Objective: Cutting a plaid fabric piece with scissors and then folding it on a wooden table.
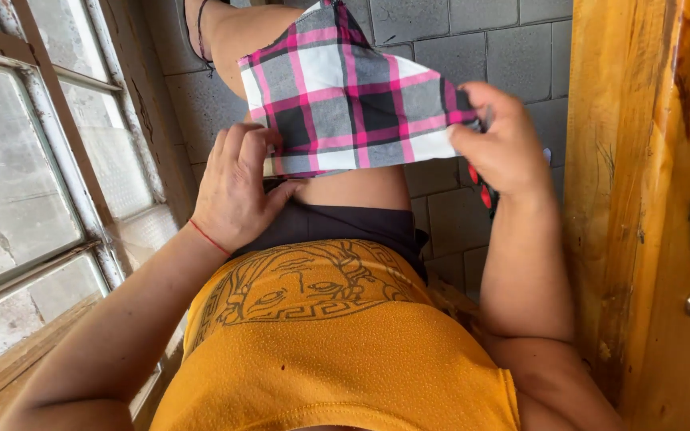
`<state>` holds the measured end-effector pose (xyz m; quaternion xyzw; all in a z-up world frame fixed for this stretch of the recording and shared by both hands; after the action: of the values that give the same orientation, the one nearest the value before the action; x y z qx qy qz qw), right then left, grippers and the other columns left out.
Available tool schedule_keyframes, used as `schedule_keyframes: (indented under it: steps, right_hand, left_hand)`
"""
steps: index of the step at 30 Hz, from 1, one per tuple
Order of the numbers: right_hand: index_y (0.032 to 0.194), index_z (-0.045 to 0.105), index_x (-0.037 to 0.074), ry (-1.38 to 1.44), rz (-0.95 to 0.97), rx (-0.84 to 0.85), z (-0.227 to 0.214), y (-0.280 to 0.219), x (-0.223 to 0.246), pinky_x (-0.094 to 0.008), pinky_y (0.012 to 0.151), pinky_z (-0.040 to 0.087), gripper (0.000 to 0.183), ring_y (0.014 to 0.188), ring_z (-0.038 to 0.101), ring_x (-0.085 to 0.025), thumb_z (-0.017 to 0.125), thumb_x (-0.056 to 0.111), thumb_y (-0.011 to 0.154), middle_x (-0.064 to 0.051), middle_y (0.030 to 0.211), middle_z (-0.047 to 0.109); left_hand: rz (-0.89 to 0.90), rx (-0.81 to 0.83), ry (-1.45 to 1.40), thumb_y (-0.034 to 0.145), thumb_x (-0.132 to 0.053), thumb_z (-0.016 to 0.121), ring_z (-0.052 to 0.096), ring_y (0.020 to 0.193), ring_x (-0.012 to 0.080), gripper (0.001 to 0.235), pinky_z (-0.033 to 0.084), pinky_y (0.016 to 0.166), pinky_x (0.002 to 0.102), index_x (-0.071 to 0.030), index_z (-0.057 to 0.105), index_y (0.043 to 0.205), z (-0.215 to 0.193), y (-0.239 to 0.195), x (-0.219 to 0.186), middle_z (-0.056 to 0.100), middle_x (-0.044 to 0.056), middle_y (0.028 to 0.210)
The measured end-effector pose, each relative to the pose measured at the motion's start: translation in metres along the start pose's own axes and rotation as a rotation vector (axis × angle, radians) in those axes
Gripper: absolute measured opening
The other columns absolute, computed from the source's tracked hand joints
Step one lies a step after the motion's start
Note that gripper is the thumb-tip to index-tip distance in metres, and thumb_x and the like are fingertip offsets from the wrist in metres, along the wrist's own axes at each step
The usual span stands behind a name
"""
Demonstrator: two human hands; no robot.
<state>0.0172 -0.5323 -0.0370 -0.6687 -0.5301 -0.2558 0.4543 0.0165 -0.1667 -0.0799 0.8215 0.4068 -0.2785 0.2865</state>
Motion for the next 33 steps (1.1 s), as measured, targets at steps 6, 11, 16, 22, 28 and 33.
schedule_keyframes:
  steps: [6,11,16,22,28,33]
  right_hand:
    - [0.134,0.080,0.004,0.078,-0.062,-0.064,-0.016,0.013,0.020,-0.024,0.052,0.039,0.036,0.069,0.057,-0.006,0.063,-0.005,0.103,-0.001,0.095,0.077]
    - [0.115,0.078,0.008,-0.250,-0.004,-0.152,-0.017,0.038,-0.040,-0.036,0.079,0.058,0.008,0.090,0.074,-0.013,0.085,0.003,0.114,-0.001,0.099,0.081]
    - [0.107,0.064,0.016,-0.441,0.097,-0.110,-0.008,0.039,-0.059,-0.043,0.073,0.041,0.025,0.083,0.050,-0.020,0.081,0.030,0.119,0.002,0.090,0.053]
    - [0.114,0.075,0.012,0.014,0.070,-0.082,-0.002,0.038,-0.086,-0.029,0.068,0.044,0.009,0.076,0.054,-0.005,0.080,0.014,0.120,0.008,0.086,0.066]
    - [0.111,0.072,0.013,-0.113,-0.013,-0.081,0.020,0.028,-0.059,-0.032,0.073,0.042,0.016,0.082,0.052,-0.010,0.085,0.017,0.119,0.007,0.087,0.058]
    - [0.107,0.069,0.012,-0.247,-0.089,-0.135,0.024,0.020,-0.038,-0.037,0.070,0.038,0.020,0.077,0.045,-0.013,0.083,0.018,0.119,0.005,0.081,0.050]
  left_hand:
    - [-0.182,0.010,-0.085,0.114,-0.016,0.078,0.068,0.094,0.0369,0.027,0.060,0.076,0.054,-0.006,0.064,0.135,0.027,-0.019,0.029,0.064,0.016,0.129]
    - [-0.188,0.009,-0.104,0.108,-0.003,0.071,0.069,0.089,0.0313,0.032,0.061,0.082,0.051,-0.006,0.066,0.139,0.031,-0.028,0.037,0.063,0.014,0.132]
    - [-0.225,0.015,-0.180,0.103,-0.007,0.087,0.067,0.099,0.0296,0.042,0.063,0.089,0.048,-0.007,0.062,0.136,0.035,-0.031,0.043,0.059,0.015,0.141]
    - [-0.083,-0.167,-0.078,0.095,0.012,0.066,0.075,0.104,0.0365,0.024,0.062,0.096,0.045,-0.004,0.074,0.111,-0.003,-0.040,0.039,0.069,0.018,0.117]
    - [-0.152,-0.166,0.087,0.094,0.016,0.062,0.073,0.104,0.0376,0.031,0.060,0.078,0.048,-0.004,0.070,0.117,-0.025,-0.068,0.070,0.068,0.019,0.123]
    - [-0.215,-0.056,0.020,0.103,0.006,0.077,0.074,0.105,0.0379,0.023,0.060,0.087,0.050,-0.005,0.072,0.122,-0.010,-0.065,0.070,0.068,0.016,0.123]
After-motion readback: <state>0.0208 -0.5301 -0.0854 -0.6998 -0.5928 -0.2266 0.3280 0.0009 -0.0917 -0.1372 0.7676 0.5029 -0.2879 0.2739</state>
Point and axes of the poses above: each hand's wrist, its own y-axis towards the middle knuckle, its own z-axis out of the palm, x = y × z, the point moved 7 cm from there along y, towards the middle knuckle
